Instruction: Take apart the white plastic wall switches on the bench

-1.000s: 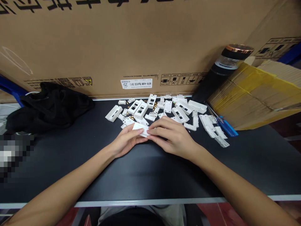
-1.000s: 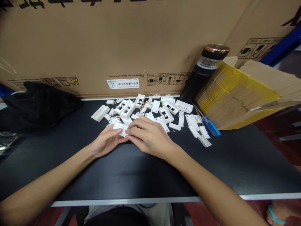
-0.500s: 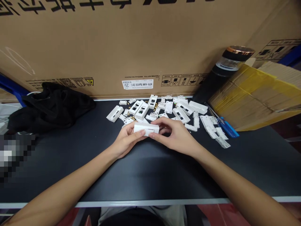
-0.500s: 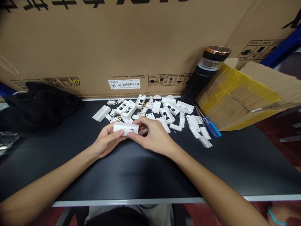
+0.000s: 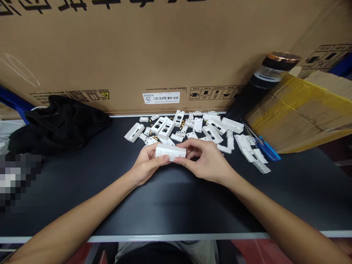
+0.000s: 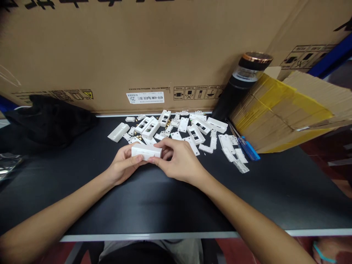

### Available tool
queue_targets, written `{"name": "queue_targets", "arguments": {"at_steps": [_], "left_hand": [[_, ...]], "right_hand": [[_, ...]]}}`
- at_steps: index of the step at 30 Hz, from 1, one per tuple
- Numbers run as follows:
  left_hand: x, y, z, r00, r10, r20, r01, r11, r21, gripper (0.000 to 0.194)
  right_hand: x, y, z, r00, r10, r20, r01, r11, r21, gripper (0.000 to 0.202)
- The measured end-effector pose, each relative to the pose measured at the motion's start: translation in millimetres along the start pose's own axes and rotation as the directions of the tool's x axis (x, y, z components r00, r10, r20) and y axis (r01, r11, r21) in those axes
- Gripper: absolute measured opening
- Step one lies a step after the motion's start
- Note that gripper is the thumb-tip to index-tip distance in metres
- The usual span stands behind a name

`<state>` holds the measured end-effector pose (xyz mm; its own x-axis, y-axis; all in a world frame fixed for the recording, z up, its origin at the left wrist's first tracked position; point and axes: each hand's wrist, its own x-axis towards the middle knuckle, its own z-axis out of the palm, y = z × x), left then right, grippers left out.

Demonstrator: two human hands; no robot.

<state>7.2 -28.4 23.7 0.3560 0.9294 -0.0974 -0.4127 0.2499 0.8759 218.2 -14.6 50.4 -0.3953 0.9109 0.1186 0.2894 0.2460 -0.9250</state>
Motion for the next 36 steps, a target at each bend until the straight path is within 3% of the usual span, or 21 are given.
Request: {"name": "queue_targets", "arguments": {"at_steps": [15,19,24,36], "left_hand": [[1.2,0.9,3.2,0.995,0.08,-0.068,-0.077,0.996,0.039,0.027],[0.9,2.3,4.4,0.996,0.047,-0.07,-0.044,0.998,0.043,0.028],[0.4,0.0,4.8,0.993,0.068,-0.098,-0.061,0.995,0.079,0.035],[-0.5,-5.0,-0.6,0.996,0.072,-0.05,-0.07,0.997,0.044,0.03]], "right_hand": [[1.2,-2.4,-3.0,0.998,-0.052,0.04,0.051,0.998,0.023,0.035],[1.4,-0.4,-1.5,0.997,-0.04,0.059,0.036,0.997,0.061,0.034],[1.9,-0.5,-0.2,0.997,-0.074,0.007,0.074,0.997,-0.008,0.029],[-0.4,-6.4,2.9,0.999,-0.046,-0.008,0.045,0.997,-0.059,0.03]]}}
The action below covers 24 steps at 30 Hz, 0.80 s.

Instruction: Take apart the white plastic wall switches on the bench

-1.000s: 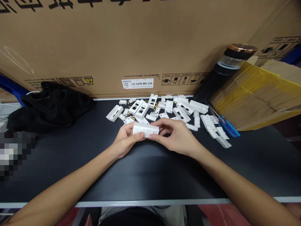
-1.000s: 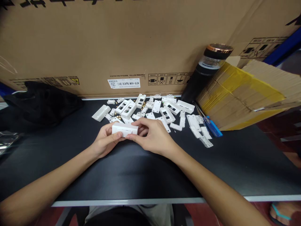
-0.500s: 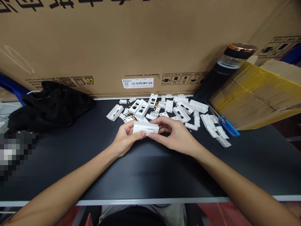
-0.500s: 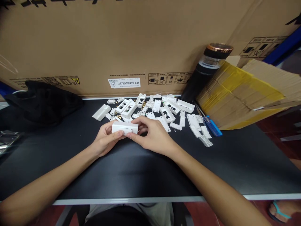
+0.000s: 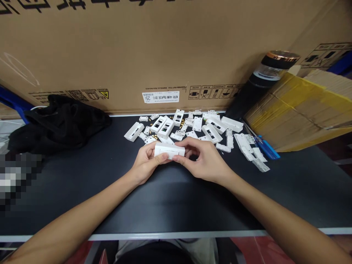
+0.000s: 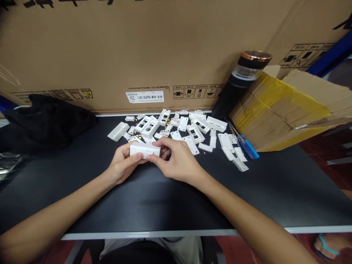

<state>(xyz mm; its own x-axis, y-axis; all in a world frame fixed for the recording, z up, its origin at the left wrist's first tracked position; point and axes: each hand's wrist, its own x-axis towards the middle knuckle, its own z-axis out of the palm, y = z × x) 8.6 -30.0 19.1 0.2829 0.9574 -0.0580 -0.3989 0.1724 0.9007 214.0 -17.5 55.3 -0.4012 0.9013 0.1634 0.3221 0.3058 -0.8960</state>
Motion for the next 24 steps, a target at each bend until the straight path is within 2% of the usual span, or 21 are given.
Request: {"name": "queue_targets", "arguments": {"at_steps": [3,4,6,9,12,15,20,24], "left_hand": [[2,1,1.0,0.999,-0.037,-0.016,0.037,0.999,-0.011,0.03],[3,1,1.2,0.998,-0.053,-0.027,0.053,0.999,-0.01,0.029],[5,1,1.5,0.995,-0.08,-0.058,0.08,0.997,-0.01,0.028],[7,1,1.4,0.992,-0.096,-0.081,0.093,0.995,-0.04,0.03],[9,0,1.0,0.99,-0.131,-0.052,0.125,0.986,-0.108,0.033],[10,2,0.3,0.983,-0.18,-0.029,0.171,0.964,-0.202,0.035],[12,6,-0.2,0.98,-0.193,-0.037,0.175,0.941,-0.291,0.032],[11,6,0.2,0.983,-0.176,-0.053,0.157,0.954,-0.257,0.023]], "right_hand": [[0,0,0,1.0,0.014,0.015,-0.014,1.0,-0.023,0.029],[1,1,0,1.0,-0.02,0.007,0.02,0.998,-0.059,0.027],[2,3,-1,0.985,-0.171,-0.027,0.164,0.972,-0.17,0.025],[4,9,-1,0.897,-0.441,-0.029,0.41,0.854,-0.32,0.027],[6,12,-1,0.836,-0.549,-0.022,0.502,0.779,-0.376,0.017],[6,8,-2,0.824,-0.556,-0.105,0.492,0.797,-0.35,0.012],[5,0,-9,0.873,-0.411,-0.263,0.369,0.909,-0.197,0.009],[7,2,-12,0.893,-0.338,-0.297,0.322,0.941,-0.105,0.008]]}}
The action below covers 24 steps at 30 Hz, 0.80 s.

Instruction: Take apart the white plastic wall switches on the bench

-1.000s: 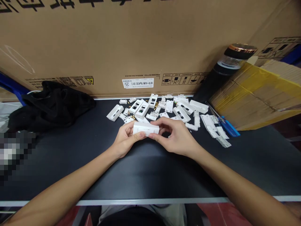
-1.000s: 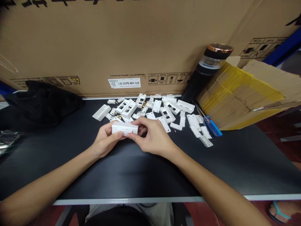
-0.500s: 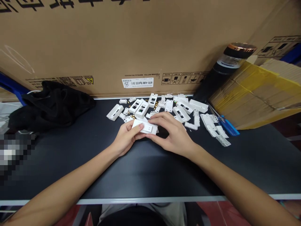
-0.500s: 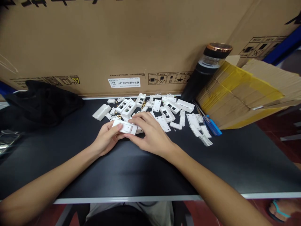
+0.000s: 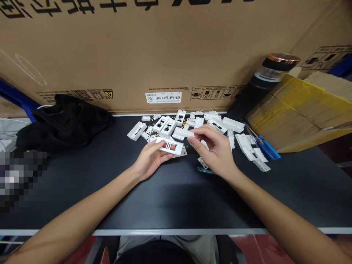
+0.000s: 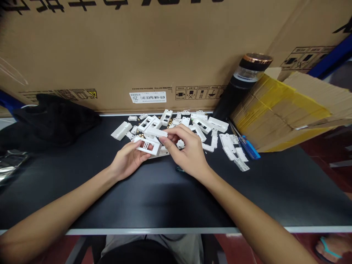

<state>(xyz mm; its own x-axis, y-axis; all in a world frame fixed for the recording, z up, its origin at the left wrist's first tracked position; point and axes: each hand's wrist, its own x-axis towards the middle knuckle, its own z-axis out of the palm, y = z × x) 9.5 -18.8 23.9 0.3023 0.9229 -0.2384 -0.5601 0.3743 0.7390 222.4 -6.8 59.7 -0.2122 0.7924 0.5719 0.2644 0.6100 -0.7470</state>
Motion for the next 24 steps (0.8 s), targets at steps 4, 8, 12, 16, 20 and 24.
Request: {"name": "queue_targets", "arguments": {"at_steps": [4,8,12,16,20,24], "left_hand": [[-0.3,-2.2,-0.5,0.997,0.065,-0.044,-0.063,0.996,0.061,0.018],[-0.2,-2.7,0.3,0.995,0.077,-0.065,-0.071,0.993,0.093,0.022],[-1.9,-1.4,1.8,0.997,0.059,-0.048,-0.053,0.992,0.115,0.031],[-3.4,-0.8,1.1,0.998,0.039,-0.055,-0.034,0.995,0.096,0.044],[-2.1,-0.2,1.3,0.998,0.01,-0.07,-0.002,0.995,0.103,0.046],[-0.8,0.2,3.6,0.994,0.0,-0.112,0.015,0.991,0.133,0.032]], "right_hand": [[-1.7,2.1,2.4,1.0,0.019,0.016,-0.02,0.999,0.039,0.012],[-2.7,1.7,2.6,0.999,0.04,0.014,-0.041,0.998,0.049,0.015],[-1.7,2.0,1.0,0.998,0.058,0.005,-0.058,0.997,0.048,0.015],[-1.0,1.7,-0.4,0.998,0.065,0.01,-0.065,0.997,0.045,0.014],[-1.2,1.2,-1.2,0.997,0.068,0.023,-0.069,0.997,0.039,0.014],[-1.1,1.5,-1.2,0.997,0.078,0.029,-0.078,0.996,0.032,0.014]]}}
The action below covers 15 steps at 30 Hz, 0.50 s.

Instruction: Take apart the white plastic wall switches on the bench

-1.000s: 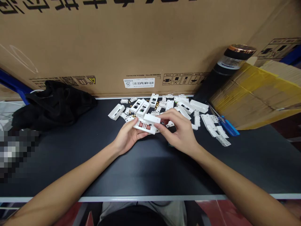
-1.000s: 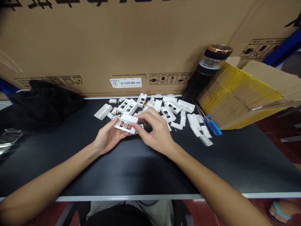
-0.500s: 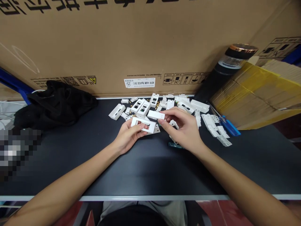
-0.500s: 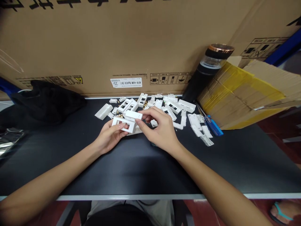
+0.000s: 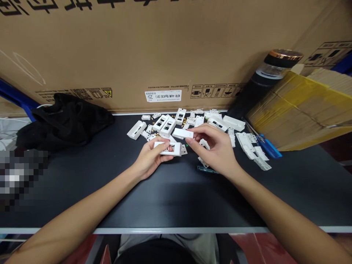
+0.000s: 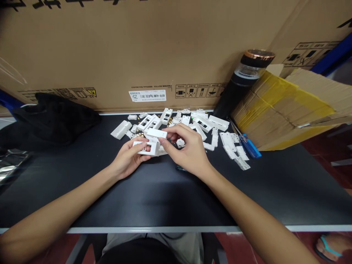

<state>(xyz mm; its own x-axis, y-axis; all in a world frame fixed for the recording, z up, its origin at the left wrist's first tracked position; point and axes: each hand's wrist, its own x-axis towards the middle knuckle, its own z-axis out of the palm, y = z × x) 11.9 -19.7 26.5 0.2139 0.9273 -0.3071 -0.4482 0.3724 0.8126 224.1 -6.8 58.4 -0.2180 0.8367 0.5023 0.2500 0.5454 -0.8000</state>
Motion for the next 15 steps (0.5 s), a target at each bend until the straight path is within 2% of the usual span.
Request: {"name": "queue_targets", "arguments": {"at_steps": [5,11,15], "left_hand": [[-1.6,-0.2,0.4,0.999,0.033,-0.02,-0.033,0.999,0.015,0.029],[-2.3,-3.1,-1.6,0.982,0.156,0.109,-0.158,0.987,0.009,0.03],[-2.1,-4.1,-1.6,0.976,0.153,0.154,-0.155,0.988,-0.002,0.034]], "right_hand": [[1.2,-0.3,-0.2,1.0,-0.003,-0.003,0.003,1.0,0.006,0.013],[1.4,0.3,1.6,0.999,0.025,0.046,-0.025,1.0,0.007,0.015],[0.2,1.0,4.4,0.994,0.055,0.09,-0.058,0.998,0.035,0.015]]}}
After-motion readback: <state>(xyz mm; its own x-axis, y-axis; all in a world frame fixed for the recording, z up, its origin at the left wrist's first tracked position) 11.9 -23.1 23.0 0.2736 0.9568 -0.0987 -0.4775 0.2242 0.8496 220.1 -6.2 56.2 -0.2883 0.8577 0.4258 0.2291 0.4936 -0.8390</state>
